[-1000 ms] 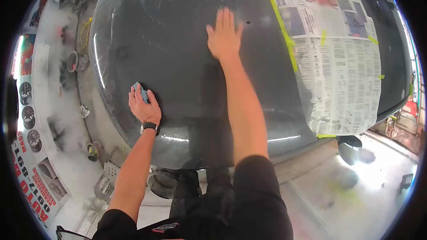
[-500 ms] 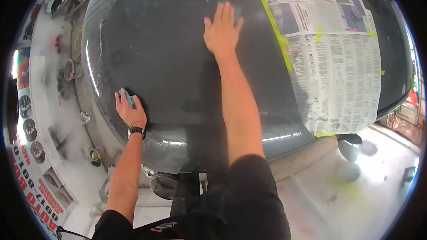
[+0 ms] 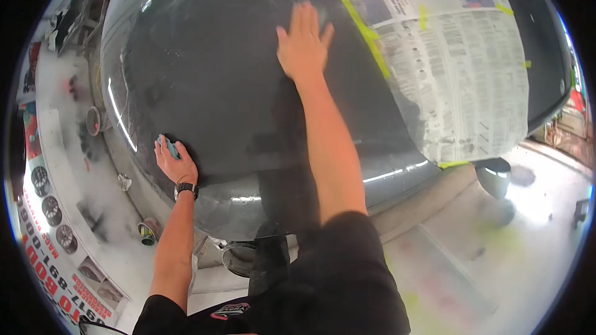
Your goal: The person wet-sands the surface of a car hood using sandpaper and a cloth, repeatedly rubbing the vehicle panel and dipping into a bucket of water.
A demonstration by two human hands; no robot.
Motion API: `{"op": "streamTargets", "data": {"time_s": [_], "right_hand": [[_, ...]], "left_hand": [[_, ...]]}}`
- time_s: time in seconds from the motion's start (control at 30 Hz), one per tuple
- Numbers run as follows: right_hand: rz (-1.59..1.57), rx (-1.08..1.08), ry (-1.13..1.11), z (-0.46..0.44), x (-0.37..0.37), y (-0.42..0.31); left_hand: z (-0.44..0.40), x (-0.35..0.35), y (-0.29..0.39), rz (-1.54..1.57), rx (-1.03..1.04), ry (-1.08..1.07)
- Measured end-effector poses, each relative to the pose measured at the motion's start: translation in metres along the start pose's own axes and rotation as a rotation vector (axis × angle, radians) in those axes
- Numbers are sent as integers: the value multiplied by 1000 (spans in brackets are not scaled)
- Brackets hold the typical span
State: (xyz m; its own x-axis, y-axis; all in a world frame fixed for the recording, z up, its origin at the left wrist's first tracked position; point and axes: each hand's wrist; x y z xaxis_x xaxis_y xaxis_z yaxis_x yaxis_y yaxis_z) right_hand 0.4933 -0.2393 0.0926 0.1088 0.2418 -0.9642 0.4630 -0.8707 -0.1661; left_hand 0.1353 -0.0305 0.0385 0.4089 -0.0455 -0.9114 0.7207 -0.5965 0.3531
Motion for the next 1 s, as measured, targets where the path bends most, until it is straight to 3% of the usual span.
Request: {"op": "streamTargets", "data": {"time_s": [0.13, 0.23, 0.33, 0.4, 0.5, 0.53, 0.6, 0.7, 0.83, 0.93, 1.0], "right_hand": [[112, 485, -239, 169, -68, 34], [141, 560, -43, 139, -39, 26], [-87, 266, 52, 13, -21, 9], [-31, 147, 264, -42, 15, -2], [-132, 142, -21, 6, -25, 27], [-94, 231, -99, 37, -43, 33], [50, 400, -79, 102, -36, 47], [39, 575, 82, 80, -13, 26], [-132, 405, 91, -28, 7, 11], [-172, 318, -26, -8, -20, 23], [-18, 406, 7, 39, -17, 30]], "left_hand": [[-1, 1, -2, -4, 18, 10], [3, -3, -7, -27, 17, 1], [0, 1, -7, -11, 35, 15], [2, -2, -3, 6, 38, 12], [2, -1, -5, -1, 32, 7], [0, 0, -4, -6, 26, 4], [1, 0, -6, -26, 1, -3], [2, -1, -7, -29, 14, -5], [3, 1, -8, 2, -5, -3], [0, -1, -3, 7, 2, -6], [1, -2, -4, -17, -15, -15]]}}
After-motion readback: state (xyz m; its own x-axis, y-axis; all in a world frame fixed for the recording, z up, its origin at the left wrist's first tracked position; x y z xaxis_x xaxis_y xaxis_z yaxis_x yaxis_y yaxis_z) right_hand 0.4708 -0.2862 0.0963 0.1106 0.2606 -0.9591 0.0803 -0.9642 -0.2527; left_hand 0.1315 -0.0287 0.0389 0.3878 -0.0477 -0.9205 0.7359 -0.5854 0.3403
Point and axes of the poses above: each hand's wrist, its own z-axis away from the middle knuckle, its own x-axis out of the palm, y = z × x, and after that the axes turned 4 degrees about -y, right-handed
